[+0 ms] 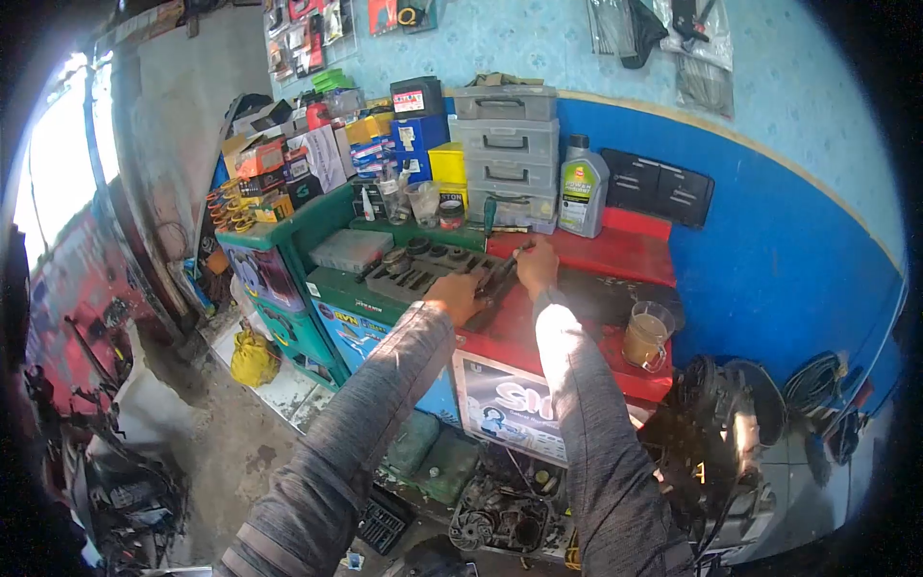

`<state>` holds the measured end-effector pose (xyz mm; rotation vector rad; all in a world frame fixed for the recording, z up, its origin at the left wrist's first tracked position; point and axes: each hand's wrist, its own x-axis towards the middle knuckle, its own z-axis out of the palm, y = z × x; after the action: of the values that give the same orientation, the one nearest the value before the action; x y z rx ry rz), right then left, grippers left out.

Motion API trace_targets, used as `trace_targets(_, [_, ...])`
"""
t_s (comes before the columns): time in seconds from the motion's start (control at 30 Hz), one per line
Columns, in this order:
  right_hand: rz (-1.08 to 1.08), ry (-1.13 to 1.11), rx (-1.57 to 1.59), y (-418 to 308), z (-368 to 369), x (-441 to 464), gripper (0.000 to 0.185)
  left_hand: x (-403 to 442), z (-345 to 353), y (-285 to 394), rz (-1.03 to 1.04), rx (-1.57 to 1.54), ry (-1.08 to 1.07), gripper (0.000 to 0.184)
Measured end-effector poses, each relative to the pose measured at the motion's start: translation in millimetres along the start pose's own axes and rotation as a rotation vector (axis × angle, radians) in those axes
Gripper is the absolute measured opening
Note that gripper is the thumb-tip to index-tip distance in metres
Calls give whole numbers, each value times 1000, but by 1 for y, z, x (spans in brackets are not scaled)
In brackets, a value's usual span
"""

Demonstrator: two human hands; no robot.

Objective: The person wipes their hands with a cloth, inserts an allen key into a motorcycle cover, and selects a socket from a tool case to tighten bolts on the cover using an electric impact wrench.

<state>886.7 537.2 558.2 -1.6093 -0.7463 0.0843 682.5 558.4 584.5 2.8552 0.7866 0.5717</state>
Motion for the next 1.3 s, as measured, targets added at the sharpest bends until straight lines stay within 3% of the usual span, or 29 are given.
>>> trace_targets(0.07, [-71,-65,-57,14,6,14,25,10,2,-8,-27,-50,-91,62])
trace_targets(0.17, [-154,-121,-178,-3,8,3,17,12,18,-19,62,-23,-2,63])
trace_targets(0.27, [-311,-274,-384,-13,1,-7,25,15,14,-19,130,5,-2,61])
trace_targets(0.53, [-385,-309,-917,-21,8,-37,26,6,17,-9,51,146,-106,45])
trace_targets(0.6, [-436,-431,-1023,-33,-4,-50,28,2,17,-6,56,150,-71,43])
trace_targets(0.73, [-521,-394,-996,-43,-20,-84,33,-4,18,4,-15,210,-28,39])
trace_targets(0.83, [-667,-252,-865,-37,-28,-113,38,-19,33,14,41,223,222,29])
trace_targets(0.9, [-643,-316,-855,-37,-42,-132,38,-44,43,26,118,169,372,19])
trace_targets(0.97, [-613,-445,-905,-38,-61,-160,41,-76,52,39,150,79,310,22])
trace_targets(1.1, [-726,-404,-910,-26,-93,-221,43,-121,92,53,254,-132,244,27])
trace_targets(1.2, [-594,-496,-1001,-10,-107,-250,37,-152,123,71,255,-263,213,30])
trace_targets(1.23, [-620,-396,-1017,5,-107,-261,32,-159,132,78,216,-277,133,29])
trace_targets(1.3, [-691,-405,-953,39,-125,-282,27,-172,157,87,189,-299,33,28])
